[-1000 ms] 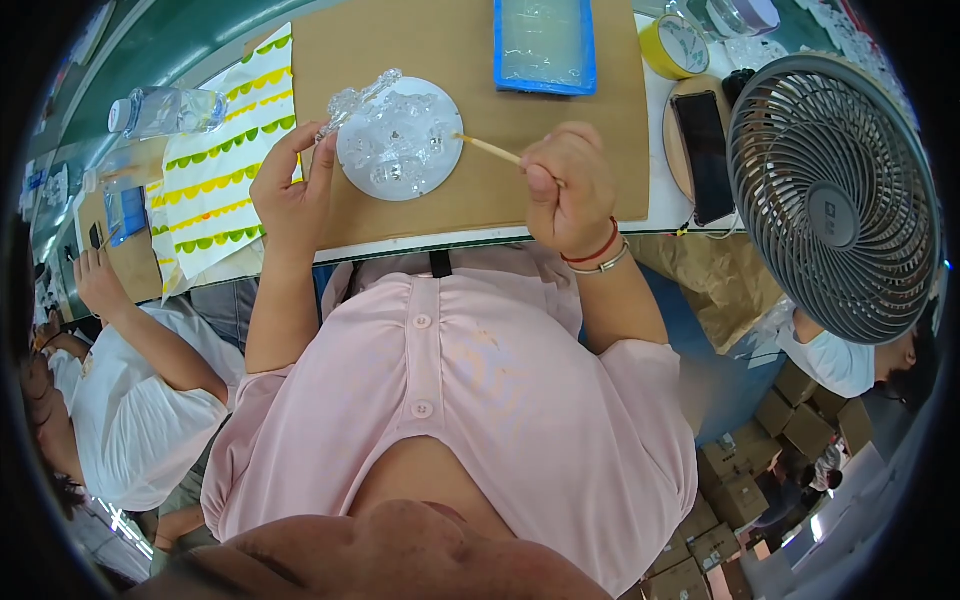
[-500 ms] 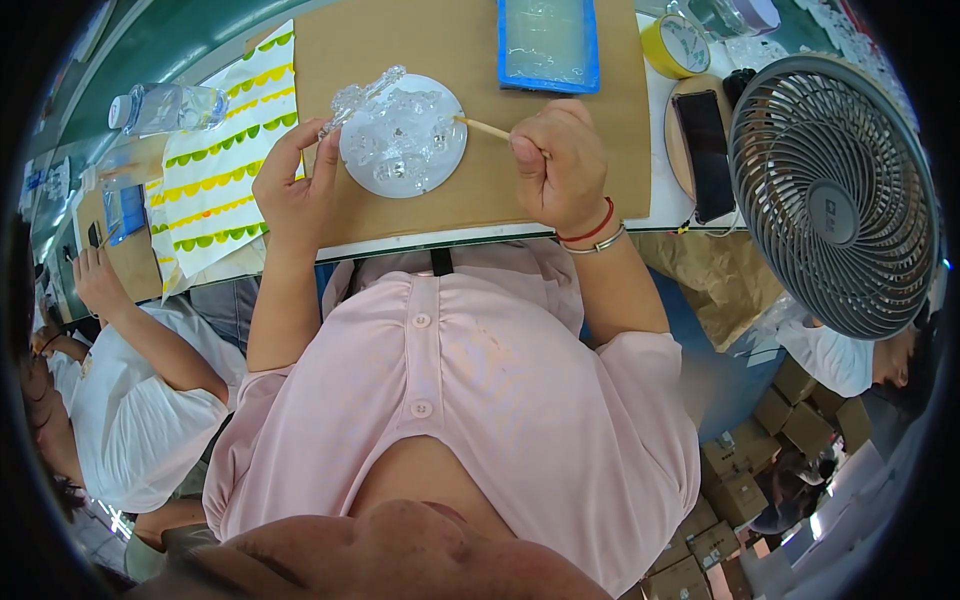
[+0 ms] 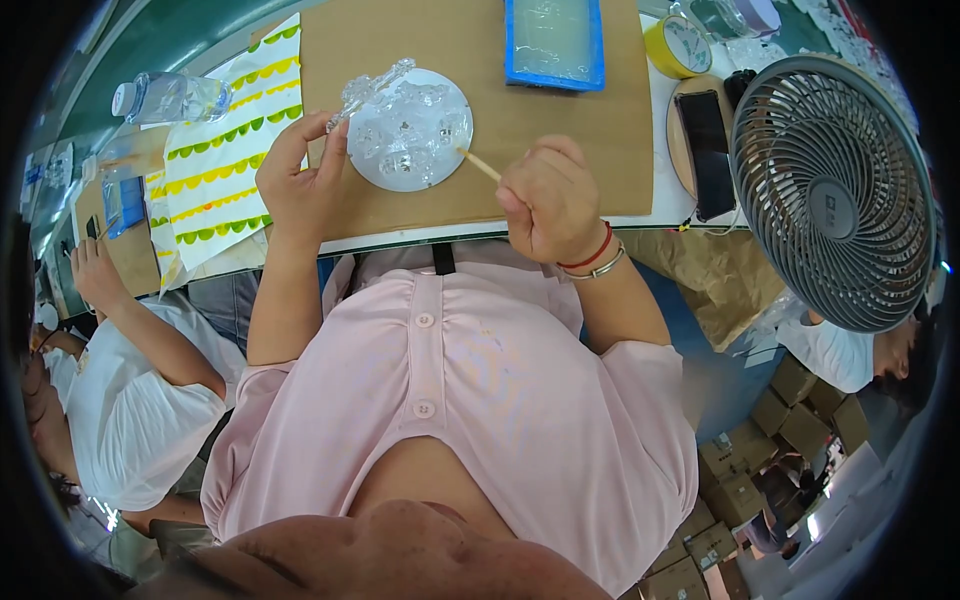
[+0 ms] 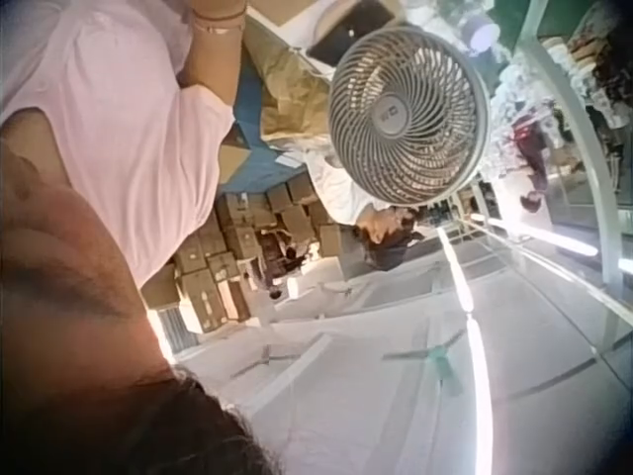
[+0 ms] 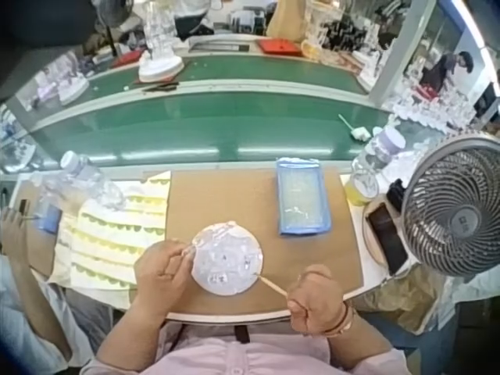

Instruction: Applying adhesive or decoration to clear snowflake-shaped ornaments using a wooden stick at an assembly station.

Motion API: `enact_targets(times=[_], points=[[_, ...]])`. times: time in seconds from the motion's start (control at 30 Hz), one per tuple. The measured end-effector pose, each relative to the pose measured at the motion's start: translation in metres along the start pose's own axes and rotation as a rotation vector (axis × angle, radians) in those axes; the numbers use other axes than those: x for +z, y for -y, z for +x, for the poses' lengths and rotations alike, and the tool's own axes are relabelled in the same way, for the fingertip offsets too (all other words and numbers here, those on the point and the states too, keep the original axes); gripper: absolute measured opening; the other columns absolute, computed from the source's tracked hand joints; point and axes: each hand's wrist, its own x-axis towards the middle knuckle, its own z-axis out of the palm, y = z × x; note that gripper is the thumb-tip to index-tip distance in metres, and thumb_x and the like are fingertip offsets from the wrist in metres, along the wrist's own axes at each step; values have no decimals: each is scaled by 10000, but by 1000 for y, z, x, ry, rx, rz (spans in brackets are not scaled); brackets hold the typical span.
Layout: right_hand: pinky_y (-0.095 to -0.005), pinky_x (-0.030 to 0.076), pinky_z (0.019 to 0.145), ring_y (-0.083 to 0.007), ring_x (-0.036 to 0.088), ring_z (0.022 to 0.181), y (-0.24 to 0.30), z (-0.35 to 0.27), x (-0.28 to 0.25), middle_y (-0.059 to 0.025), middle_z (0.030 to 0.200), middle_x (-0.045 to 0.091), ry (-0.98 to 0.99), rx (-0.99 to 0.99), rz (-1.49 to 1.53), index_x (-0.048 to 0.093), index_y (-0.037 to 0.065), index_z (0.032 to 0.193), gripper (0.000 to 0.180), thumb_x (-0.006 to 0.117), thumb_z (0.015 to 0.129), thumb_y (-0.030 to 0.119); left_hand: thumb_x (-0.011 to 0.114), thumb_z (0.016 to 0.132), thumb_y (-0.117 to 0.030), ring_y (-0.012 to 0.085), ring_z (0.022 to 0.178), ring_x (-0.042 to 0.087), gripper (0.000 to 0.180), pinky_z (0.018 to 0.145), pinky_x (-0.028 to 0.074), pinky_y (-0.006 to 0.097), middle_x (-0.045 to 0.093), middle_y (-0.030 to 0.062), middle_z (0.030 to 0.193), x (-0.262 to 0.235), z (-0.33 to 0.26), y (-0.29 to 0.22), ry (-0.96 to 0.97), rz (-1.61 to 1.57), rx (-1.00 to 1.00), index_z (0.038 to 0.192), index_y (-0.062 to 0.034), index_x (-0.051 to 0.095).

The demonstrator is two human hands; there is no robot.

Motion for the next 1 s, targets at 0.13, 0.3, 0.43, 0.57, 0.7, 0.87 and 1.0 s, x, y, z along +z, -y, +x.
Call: enact_targets(times=[0.13, 0.3, 0.43, 0.57, 0.7, 0.87, 1.0], points=[[-397, 480, 701, -256, 538, 605, 10, -3, 8, -73, 704, 579, 17, 2, 43, 533, 47, 840, 58, 551, 886, 76, 774, 740, -85, 247, 808, 687, 136, 705, 539, 316, 703, 65, 821, 0, 0, -1, -5, -4, 9, 845, -69, 688], [-408, 486, 713, -261, 545, 610, 8, -4, 13, -86, 711, 590, -26, -6, 47, 534, 41, 878, 72, 524, 918, 100, 774, 738, -85, 246, 799, 686, 136, 702, 539, 314, 701, 65, 809, -6, -7, -3, 8, 6, 10, 843, -66, 689], [-405, 483, 716, -251, 549, 607, 6, -9, 6, -85, 703, 587, -46, 53, 79, 541, 36, 873, 108, 519, 938, 120, 772, 748, -103, 235, 817, 682, 149, 715, 534, 314, 703, 63, 836, -13, -9, -7, 54, 10, -32, 867, -60, 693], [-403, 480, 705, -241, 548, 600, 3, -12, 4, -79, 684, 578, -108, 97, 2, 541, 33, 839, 154, 508, 952, 133, 762, 775, -145, 223, 851, 672, 269, 742, 525, 310, 693, 79, 966, -26, 15, -7, 300, -74, -7, 1011, -54, 672], [-403, 478, 701, -243, 544, 598, 12, -14, 8, -79, 674, 574, -88, 114, 82, 540, 34, 821, 167, 502, 954, 129, 711, 830, -104, 168, 880, 656, 338, 797, 497, 277, 664, 98, 1090, -33, 46, -24, 489, -278, -177, 1152, -44, 626], [-387, 475, 694, -251, 516, 580, 6, -13, 9, -81, 673, 561, -165, 120, -8, 536, 32, 807, 168, 503, 951, 113, 664, 861, -62, 141, 746, 666, 339, 683, 506, 259, 658, 76, 1072, -29, 54, -23, 613, -169, -20, 1192, -73, 594], [-385, 475, 689, -252, 508, 576, 3, -14, 4, -81, 673, 554, -152, 127, -38, 536, 31, 803, 173, 503, 951, 113, 668, 859, -63, 147, 688, 671, 331, 646, 506, 248, 658, 74, 1052, -27, 38, -27, 546, -132, -19, 1179, -68, 587]])
